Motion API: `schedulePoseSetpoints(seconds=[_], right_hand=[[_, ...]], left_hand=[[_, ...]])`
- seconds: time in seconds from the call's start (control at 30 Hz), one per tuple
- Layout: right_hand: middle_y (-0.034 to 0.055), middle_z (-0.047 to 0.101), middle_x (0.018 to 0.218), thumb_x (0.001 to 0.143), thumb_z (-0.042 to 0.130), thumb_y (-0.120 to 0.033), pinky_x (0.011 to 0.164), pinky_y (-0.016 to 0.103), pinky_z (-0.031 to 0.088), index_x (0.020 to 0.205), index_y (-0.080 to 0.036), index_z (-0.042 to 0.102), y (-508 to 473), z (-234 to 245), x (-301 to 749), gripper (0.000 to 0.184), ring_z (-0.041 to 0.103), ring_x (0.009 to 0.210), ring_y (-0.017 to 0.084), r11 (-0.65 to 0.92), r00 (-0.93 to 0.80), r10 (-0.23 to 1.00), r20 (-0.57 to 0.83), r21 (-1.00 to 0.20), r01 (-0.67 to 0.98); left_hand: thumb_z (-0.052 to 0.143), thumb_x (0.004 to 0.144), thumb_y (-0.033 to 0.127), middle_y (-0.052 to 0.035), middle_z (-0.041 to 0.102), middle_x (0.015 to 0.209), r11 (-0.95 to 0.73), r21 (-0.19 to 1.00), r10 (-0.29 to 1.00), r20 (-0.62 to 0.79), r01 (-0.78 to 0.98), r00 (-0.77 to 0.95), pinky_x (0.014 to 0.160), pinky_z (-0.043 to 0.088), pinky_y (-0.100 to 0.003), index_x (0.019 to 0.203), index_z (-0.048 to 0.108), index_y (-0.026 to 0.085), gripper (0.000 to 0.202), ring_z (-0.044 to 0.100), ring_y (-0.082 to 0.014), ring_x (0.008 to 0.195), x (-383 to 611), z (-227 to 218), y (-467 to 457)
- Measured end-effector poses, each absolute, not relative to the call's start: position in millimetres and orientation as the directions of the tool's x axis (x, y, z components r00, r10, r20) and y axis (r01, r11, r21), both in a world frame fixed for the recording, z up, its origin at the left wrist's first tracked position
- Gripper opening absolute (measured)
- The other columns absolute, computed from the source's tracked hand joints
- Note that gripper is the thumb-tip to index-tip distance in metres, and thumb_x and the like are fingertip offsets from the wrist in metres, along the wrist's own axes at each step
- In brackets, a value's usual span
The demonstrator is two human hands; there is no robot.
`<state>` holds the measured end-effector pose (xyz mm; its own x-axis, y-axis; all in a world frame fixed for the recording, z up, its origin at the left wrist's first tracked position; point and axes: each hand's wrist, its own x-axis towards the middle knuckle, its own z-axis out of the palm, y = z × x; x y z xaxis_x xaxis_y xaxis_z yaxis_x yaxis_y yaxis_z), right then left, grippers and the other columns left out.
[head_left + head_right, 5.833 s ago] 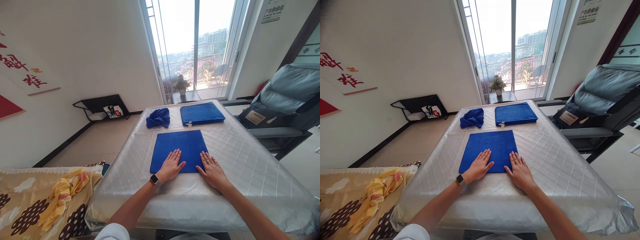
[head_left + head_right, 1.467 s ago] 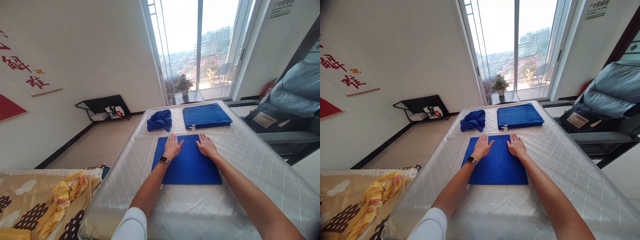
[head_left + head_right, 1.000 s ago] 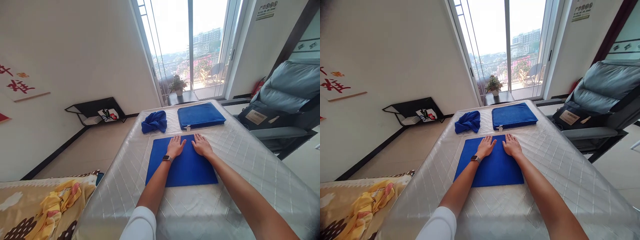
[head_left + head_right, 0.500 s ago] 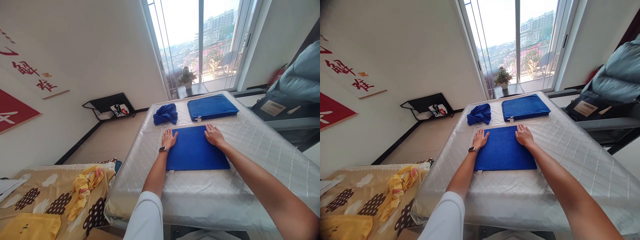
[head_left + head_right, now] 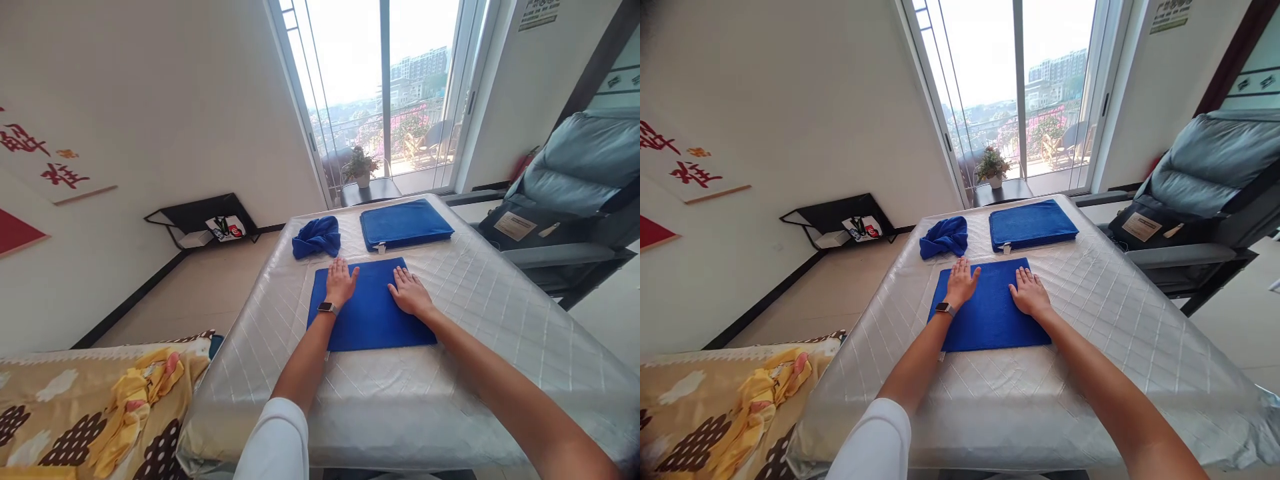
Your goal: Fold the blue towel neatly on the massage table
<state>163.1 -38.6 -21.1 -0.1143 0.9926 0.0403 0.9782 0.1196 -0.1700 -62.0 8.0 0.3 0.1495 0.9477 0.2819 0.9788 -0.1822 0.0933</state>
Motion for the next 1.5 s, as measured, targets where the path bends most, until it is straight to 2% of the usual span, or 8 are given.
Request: schedulePoseSetpoints(seconds=[0.1, 0.23, 0.33, 0.47, 0.6, 0.83, 1.37, 1.5], right_hand=[[0.0126, 0.020, 0.167, 0.103, 0.024, -0.043, 0.125, 0.042, 0.014, 0.160, -0.006, 0.026, -41.9, -18.5, 162.9, 0.068, 0.015, 0.155, 0.024, 0.127, -0.121, 0.992, 0.041, -0.175, 0.976], [0.0123, 0.021, 0.167, 0.098, 0.034, -0.031, 0.125, 0.042, 0.013, 0.161, -0.008, 0.023, -47.7, -15.2, 164.7, 0.068, 0.013, 0.155, 0.024, 0.178, -0.174, 0.984, 0.039, -0.141, 0.974], [0.0120, 0.020, 0.167, 0.099, 0.031, -0.029, 0.125, 0.041, 0.014, 0.160, -0.008, 0.025, -48.1, -14.8, 164.9, 0.066, 0.014, 0.155, 0.024, 0.176, -0.171, 0.984, 0.047, -0.133, 0.975], [0.0108, 0.021, 0.167, 0.102, 0.023, -0.038, 0.125, 0.042, 0.015, 0.160, -0.008, 0.027, -43.2, -17.4, 163.1, 0.065, 0.017, 0.154, 0.023, 0.125, -0.119, 0.992, 0.044, -0.168, 0.978], [0.0120, 0.020, 0.167, 0.103, 0.021, -0.048, 0.125, 0.042, 0.012, 0.160, -0.005, 0.025, -40.2, -20.5, 162.9, 0.071, 0.016, 0.154, 0.024, 0.116, -0.109, 0.993, 0.046, -0.185, 0.976], [0.0114, 0.017, 0.168, 0.103, 0.020, -0.047, 0.125, 0.042, 0.011, 0.161, -0.006, 0.022, -37.9, -16.8, 162.1, 0.071, 0.013, 0.155, 0.023, 0.111, -0.112, 0.994, 0.002, -0.171, 0.979], [0.0108, 0.019, 0.167, 0.103, 0.022, -0.048, 0.126, 0.044, 0.014, 0.160, -0.007, 0.025, -120.3, -19.7, 166.1, 0.070, 0.014, 0.155, 0.023, 0.112, -0.109, 0.994, 0.026, -0.154, 0.982], [0.0111, 0.021, 0.167, 0.103, 0.024, -0.047, 0.126, 0.044, 0.014, 0.160, -0.008, 0.027, -118.7, -17.9, 164.3, 0.069, 0.015, 0.155, 0.023, 0.112, -0.108, 0.994, 0.031, -0.172, 0.979]], left_hand=[[0.013, 0.105, 0.056, -0.0146, 0.036, 0.161, -0.461, 0.114, 0.860, 0.305, 0.880, 0.410, 0.125, 0.020, -0.039, 0.154, 0.038, 0.007, 0.074, 0.026, -0.0231, 0.152, 5.1, -0.3, -5.0], [0.014, 0.107, 0.048, -0.0144, 0.038, 0.160, -0.559, 0.193, 0.825, 0.223, 0.806, 0.519, 0.123, 0.027, -0.039, 0.153, 0.040, 0.009, 0.066, 0.031, -0.0205, 0.150, 57.6, -8.9, -14.5], [0.013, 0.108, 0.042, -0.0131, 0.041, 0.159, -0.553, 0.187, 0.832, 0.175, 0.812, 0.526, 0.122, 0.028, -0.040, 0.153, 0.040, 0.014, 0.060, 0.033, -0.0187, 0.149, 53.8, -14.3, -16.8], [0.014, 0.107, 0.051, -0.0117, 0.035, 0.162, -0.507, 0.135, 0.860, 0.140, 0.851, 0.490, 0.125, 0.021, -0.040, 0.156, 0.036, 0.014, 0.065, 0.027, -0.0208, 0.152, 13.3, -17.7, -19.5], [0.010, 0.104, 0.059, -0.0108, 0.029, 0.165, -0.354, 0.130, 0.935, 0.081, 0.926, 0.346, 0.126, 0.018, -0.042, 0.158, 0.031, 0.015, 0.073, 0.022, -0.0222, 0.154, -49.0, -18.7, -22.3], [0.007, 0.102, 0.061, -0.0154, 0.023, 0.166, -0.081, 0.106, 0.996, 0.056, 0.991, 0.076, 0.125, 0.016, -0.042, 0.158, 0.027, 0.006, 0.081, 0.020, -0.0259, 0.154, -139.9, -22.3, -38.5], [0.009, 0.102, 0.062, -0.0197, 0.030, 0.162, -0.081, 0.091, 0.988, 0.142, 0.993, 0.067, 0.125, 0.017, -0.047, 0.155, 0.033, 0.004, 0.082, 0.026, -0.0289, 0.152, -141.0, -19.3, -44.8], [0.009, 0.104, 0.060, -0.0210, 0.033, 0.161, -0.196, 0.091, 0.960, 0.221, 0.976, 0.172, 0.124, 0.023, -0.046, 0.154, 0.036, 0.003, 0.080, 0.028, -0.0290, 0.151, -108.1, -6.9, -55.8]])
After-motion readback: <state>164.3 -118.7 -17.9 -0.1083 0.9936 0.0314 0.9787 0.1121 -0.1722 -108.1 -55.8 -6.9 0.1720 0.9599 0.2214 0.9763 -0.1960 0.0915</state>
